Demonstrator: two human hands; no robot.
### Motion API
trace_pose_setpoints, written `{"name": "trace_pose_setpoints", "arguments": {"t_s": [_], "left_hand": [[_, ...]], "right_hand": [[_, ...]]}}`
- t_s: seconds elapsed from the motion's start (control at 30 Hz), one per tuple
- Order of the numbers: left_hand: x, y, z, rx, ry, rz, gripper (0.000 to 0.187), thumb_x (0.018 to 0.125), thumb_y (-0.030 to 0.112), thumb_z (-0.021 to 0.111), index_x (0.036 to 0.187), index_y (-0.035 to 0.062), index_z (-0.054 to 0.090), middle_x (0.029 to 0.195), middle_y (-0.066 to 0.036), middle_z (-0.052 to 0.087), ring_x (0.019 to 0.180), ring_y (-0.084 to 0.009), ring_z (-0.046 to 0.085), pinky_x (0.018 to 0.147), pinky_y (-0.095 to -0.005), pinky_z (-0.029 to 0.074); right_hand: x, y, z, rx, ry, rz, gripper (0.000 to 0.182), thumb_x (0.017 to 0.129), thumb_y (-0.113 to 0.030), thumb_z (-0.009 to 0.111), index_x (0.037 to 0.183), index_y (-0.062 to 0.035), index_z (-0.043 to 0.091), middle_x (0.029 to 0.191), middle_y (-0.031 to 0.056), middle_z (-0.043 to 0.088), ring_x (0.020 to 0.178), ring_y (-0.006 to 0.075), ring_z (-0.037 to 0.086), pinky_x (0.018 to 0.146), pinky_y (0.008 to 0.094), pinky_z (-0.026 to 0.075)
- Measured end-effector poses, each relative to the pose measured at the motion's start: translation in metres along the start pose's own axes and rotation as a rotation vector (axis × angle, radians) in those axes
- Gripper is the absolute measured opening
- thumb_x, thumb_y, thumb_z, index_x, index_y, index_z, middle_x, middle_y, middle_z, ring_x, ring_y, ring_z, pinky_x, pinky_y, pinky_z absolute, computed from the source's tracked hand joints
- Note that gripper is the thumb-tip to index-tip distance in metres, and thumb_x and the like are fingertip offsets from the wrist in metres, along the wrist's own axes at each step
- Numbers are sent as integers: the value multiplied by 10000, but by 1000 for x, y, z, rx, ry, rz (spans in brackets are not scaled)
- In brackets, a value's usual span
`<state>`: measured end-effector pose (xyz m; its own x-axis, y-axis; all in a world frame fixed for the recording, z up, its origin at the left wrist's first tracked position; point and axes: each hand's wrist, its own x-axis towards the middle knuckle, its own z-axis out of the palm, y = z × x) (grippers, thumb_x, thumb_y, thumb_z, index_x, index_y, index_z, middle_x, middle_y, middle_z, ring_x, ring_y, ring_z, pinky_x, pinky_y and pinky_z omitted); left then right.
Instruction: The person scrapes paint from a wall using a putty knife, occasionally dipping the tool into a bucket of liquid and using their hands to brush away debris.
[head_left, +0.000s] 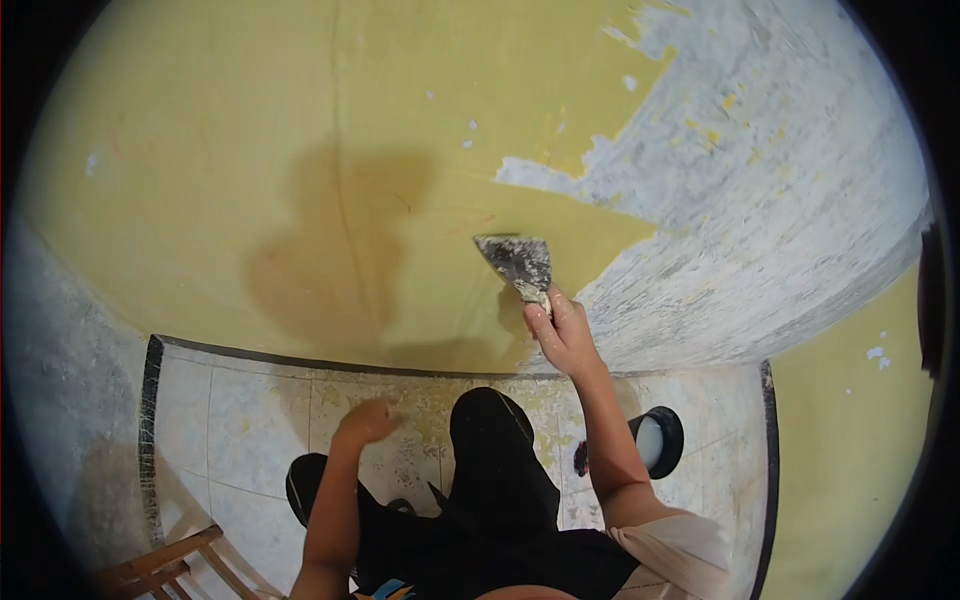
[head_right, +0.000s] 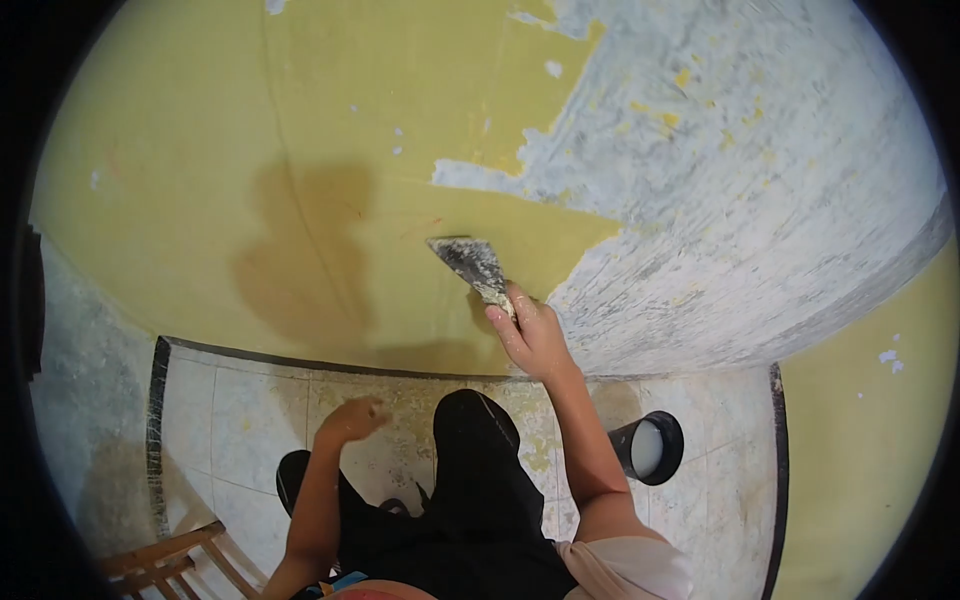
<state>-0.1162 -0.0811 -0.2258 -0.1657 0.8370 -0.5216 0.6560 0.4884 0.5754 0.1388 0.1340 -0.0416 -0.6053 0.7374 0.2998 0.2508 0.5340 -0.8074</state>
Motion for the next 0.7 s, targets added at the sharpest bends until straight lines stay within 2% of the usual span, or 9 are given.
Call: {"name": "trace_pose_setpoints", "arguments": {"t_s": [0.1, 0.17, 0.3, 0.4, 0.47, 0.53, 0.6, 0.67, 0.7], "left_hand": [[-21, -8, 17, 296, -169, 61, 638, 920, 522, 672, 1331, 36, 639, 1206, -226, 702, 1061, -275, 693, 928, -391, 537], [-24, -8, 22, -331, -198, 38, 597, 913, 497, 692, 1259, 11, 672, 1138, -244, 717, 1079, -312, 703, 913, -404, 551], [-34, -15, 53, -561, -10, -50, 446, 942, 357, 697, 1222, 11, 685, 1035, -196, 743, 958, -267, 733, 833, -374, 576], [-59, -17, 63, -747, 207, 154, 294, 972, 224, 666, 1190, 29, 696, 941, -133, 749, 847, -210, 739, 727, -329, 576], [-98, 4, 43, -1112, 234, -108, 226, 1001, 214, 632, 1168, 72, 688, 939, -103, 741, 841, -183, 729, 706, -332, 566], [-136, 6, 23, -1140, 303, -146, 214, 992, 240, 648, 1147, 98, 687, 936, -86, 736, 825, -174, 725, 676, -308, 543], [-186, 12, -5, -1241, 465, -388, 276, 973, 288, 668, 1179, 104, 664, 940, -77, 729, 819, -190, 717, 692, -333, 535], [-240, 4, -25, -1283, 486, -543, 327, 953, 318, 682, 1206, 114, 643, 954, -81, 722, 839, -208, 708, 723, -382, 526], [-270, 0, -32, -1292, 459, -622, 358, 947, 310, 678, 1246, 122, 620, 1007, -99, 722, 895, -230, 702, 772, -435, 520]], "right_hand": [[21, 12, -4, -349, 60, -374, 328, 895, -275, 753, 1009, 1, 618, 610, 140, 583, 539, 344, 589, 521, 396, 469], [24, 0, -7, -400, -27, -343, 314, 886, -284, 756, 986, -14, 630, 617, 138, 594, 551, 339, 609, 525, 403, 480], [22, -4, -7, -451, -153, -317, 288, 876, -332, 748, 935, -65, 659, 641, 119, 631, 588, 334, 654, 547, 440, 511], [14, -7, -11, -387, -252, -348, 338, 902, -414, 701, 925, -80, 649, 666, 137, 652, 617, 350, 670, 573, 461, 521], [-7, -29, -23, -582, -596, -46, 417, 942, -494, 627, 942, -76, 634, 716, 173, 676, 672, 374, 686, 598, 480, 525], [-41, -44, -39, -500, -699, 153, 510, 962, -574, 557, 967, -68, 623, 772, 208, 690, 758, 417, 693, 657, 518, 531], [-87, -56, -64, -459, -677, 350, 565, 957, -604, 555, 1015, -46, 628, 820, 247, 696, 816, 454, 690, 717, 547, 532], [-146, -62, -91, -432, -483, 540, 597, 964, -599, 565, 992, -5, 619, 787, 276, 676, 803, 492, 672, 718, 564, 508], [-188, -45, -104, -435, -383, 638, 622, 962, -604, 562, 947, 15, 620, 763, 266, 675, 759, 463, 684, 683, 542, 519]]}}
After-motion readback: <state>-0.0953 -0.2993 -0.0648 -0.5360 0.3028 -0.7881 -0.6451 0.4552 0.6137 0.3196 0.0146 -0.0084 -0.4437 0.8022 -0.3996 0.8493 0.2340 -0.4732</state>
